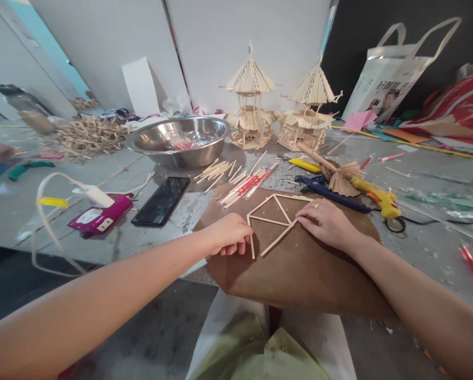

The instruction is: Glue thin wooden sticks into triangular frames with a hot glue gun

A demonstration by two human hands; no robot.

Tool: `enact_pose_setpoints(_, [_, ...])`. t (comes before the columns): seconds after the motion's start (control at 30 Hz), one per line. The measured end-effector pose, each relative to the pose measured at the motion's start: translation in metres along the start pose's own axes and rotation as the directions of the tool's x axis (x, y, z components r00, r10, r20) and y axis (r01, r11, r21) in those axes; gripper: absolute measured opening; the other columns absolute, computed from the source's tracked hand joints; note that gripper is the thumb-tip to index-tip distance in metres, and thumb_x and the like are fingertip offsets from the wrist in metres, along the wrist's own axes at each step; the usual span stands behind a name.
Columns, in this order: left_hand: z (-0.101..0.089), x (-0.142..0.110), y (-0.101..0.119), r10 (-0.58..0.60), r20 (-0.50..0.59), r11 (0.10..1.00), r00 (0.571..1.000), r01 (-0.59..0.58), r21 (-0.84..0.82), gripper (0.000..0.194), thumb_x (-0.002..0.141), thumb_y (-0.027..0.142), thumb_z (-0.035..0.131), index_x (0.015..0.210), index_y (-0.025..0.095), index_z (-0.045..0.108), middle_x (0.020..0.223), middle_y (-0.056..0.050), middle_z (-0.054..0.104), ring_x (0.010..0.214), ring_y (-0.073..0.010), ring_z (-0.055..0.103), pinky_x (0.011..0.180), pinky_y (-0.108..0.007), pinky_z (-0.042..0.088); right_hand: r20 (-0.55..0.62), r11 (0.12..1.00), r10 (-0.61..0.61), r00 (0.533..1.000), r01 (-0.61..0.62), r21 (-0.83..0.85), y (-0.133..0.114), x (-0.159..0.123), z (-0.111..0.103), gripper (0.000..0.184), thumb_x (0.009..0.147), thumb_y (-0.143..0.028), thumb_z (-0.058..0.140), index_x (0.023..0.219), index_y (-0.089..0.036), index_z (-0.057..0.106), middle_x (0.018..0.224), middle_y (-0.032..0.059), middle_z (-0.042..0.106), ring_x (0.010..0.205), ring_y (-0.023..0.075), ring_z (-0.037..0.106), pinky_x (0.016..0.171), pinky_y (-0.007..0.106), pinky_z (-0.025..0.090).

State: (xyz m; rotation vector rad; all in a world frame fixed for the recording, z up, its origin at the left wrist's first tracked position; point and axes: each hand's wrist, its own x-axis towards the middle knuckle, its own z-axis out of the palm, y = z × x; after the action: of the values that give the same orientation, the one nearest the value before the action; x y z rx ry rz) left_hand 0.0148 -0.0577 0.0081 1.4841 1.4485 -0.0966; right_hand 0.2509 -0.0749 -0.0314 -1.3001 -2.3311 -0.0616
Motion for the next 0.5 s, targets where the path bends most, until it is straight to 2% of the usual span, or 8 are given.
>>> enact_pose_setpoints(0.4, [0.0019,-0.0002,0.0038,-0.009,-0.004,0.997,1.0,0.009,0.073,0.021,0.069,0.031,0.04,0.064,0.012,0.049,0.041,0.0,0.052,0.024,-0.0053,0.031,0.029,-0.018,0.018,0.002,1.0,0.0,1.0,0.0,-0.002,-0.0005,0.0001,-0.0008,0.019,0.078,-0.026,0.044,0.075,-0.018,0.062,0.077,0.0045,0.064,0.077,0.0171,0.054,0.072,0.03,0.037])
enact_pose_setpoints(0.5, [0.0015,-0.0016,0.0009,0.031,0.006,0.995,1.0,-0.031,0.093,0.023,0.071,0.033,0.038,0.067,0.013,0.05,0.044,0.001,0.053,0.026,-0.005,0.032,0.029,-0.018,0.02,-0.006,1.0,-0.007,1.0,0.007,0.004,-0.0011,0.0005,-0.0014,0.019,0.078,-0.025,0.044,0.075,-0.018,0.062,0.076,0.0046,0.064,0.076,0.0167,0.054,0.071,0.03,0.037])
